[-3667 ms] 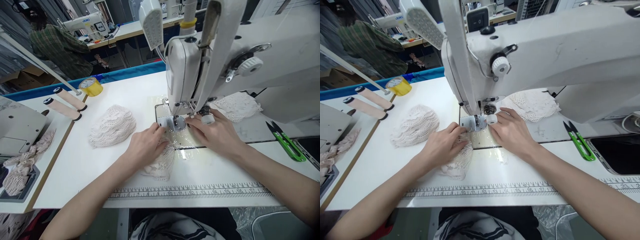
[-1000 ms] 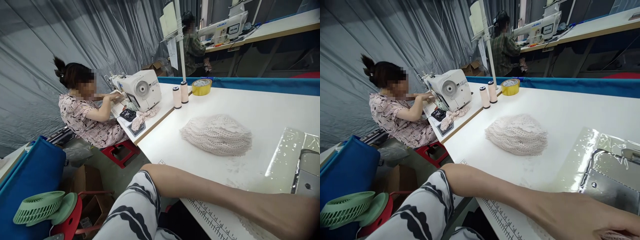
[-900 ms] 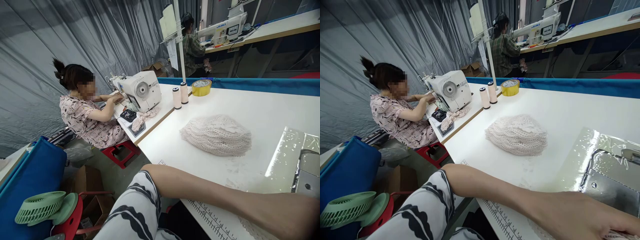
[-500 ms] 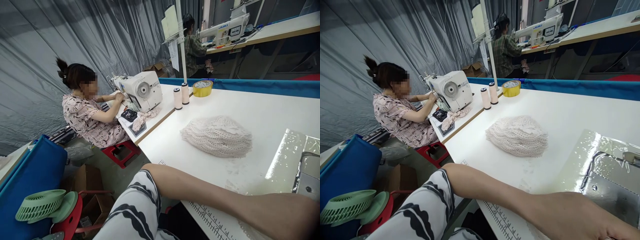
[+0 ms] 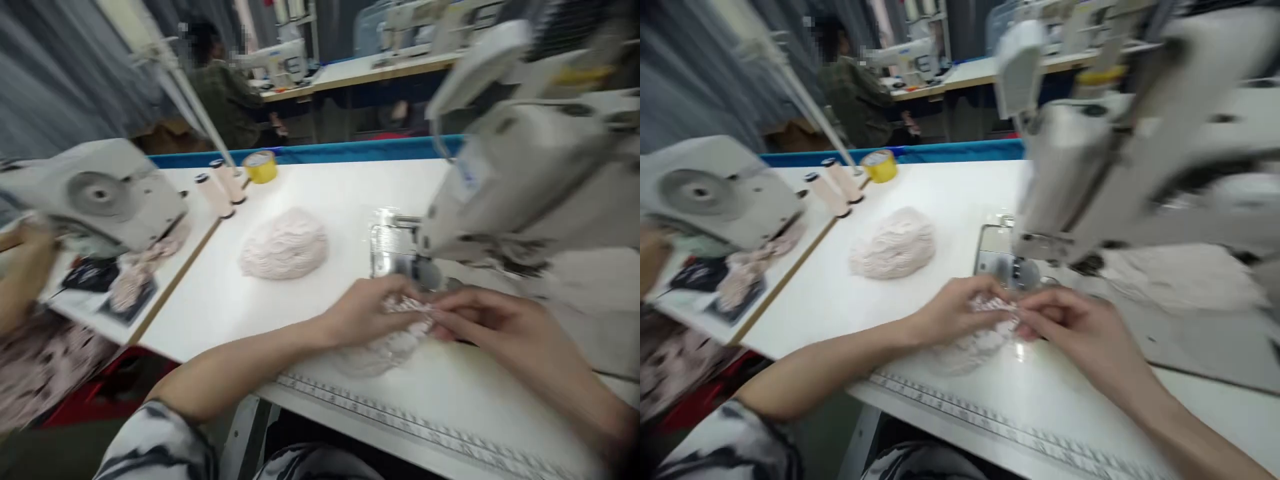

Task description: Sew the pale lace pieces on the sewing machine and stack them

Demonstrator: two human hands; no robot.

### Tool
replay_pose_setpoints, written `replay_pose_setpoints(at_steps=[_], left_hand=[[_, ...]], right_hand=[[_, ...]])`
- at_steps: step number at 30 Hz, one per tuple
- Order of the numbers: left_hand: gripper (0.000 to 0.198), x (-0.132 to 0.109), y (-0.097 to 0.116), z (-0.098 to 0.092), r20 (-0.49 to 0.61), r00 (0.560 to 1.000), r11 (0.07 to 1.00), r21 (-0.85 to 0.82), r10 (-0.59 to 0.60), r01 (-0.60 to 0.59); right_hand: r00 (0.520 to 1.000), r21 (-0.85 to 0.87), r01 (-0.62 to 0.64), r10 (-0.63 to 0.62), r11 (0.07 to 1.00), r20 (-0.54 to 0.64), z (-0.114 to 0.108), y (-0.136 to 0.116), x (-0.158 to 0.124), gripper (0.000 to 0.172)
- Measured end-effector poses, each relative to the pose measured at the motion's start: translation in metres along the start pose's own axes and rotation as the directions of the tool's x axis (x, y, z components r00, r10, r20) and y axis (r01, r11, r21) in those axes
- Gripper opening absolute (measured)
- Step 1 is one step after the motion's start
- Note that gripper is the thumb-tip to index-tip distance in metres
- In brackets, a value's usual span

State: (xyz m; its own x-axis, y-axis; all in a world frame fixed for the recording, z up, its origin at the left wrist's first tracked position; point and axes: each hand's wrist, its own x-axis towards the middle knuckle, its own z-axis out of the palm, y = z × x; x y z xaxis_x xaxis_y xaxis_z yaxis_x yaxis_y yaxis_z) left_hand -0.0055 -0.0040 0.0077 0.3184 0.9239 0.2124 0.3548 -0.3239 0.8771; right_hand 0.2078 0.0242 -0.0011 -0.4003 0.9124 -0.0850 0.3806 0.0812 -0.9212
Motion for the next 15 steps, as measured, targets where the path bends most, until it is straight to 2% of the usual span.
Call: replay_pose_setpoints(at_steps=[1, 3, 6, 9, 12, 15], left_hand=[[0.009, -0.001, -0.001, 0.002, -0.046, 0.998, 0.999, 0.016, -0.033, 0.034], [0.007, -0.002, -0.001, 0.005, -0.089, 0.995, 0.997, 0.056, -0.050, 0.055], [0.009, -0.005, 0.000, 0.008, -0.109, 0.994, 0.986, 0.165, -0.017, 0.035], [0.010, -0.007, -0.001, 0.009, -0.100, 0.992, 0.949, 0.312, 0.081, -0.046], [0.013, -0.007, -0.002, 0.009, -0.077, 0.981, 0.902, 0.410, 0.180, -0.133], [0.013, -0.007, 0.000, 0.010, -0.070, 0.967, 0.867, 0.462, 0.246, -0.187]], right_hand=[[0.997, 0.084, -0.072, 0.068, 0.994, 0.042, -0.001, -0.005, 0.001, 0.031], [0.989, 0.257, -0.128, 0.102, 0.958, 0.111, 0.000, -0.014, 0.004, 0.030], [0.988, 0.391, -0.140, 0.102, 0.910, 0.115, 0.003, -0.018, 0.006, 0.026], [0.991, 0.475, -0.119, 0.076, 0.872, 0.110, 0.005, -0.016, 0.004, 0.024], [0.998, 0.452, 0.009, -0.037, 0.892, 0.052, 0.006, -0.014, 0.000, 0.018], [0.990, 0.258, 0.140, -0.138, 0.956, -0.027, 0.005, -0.017, -0.003, 0.010]])
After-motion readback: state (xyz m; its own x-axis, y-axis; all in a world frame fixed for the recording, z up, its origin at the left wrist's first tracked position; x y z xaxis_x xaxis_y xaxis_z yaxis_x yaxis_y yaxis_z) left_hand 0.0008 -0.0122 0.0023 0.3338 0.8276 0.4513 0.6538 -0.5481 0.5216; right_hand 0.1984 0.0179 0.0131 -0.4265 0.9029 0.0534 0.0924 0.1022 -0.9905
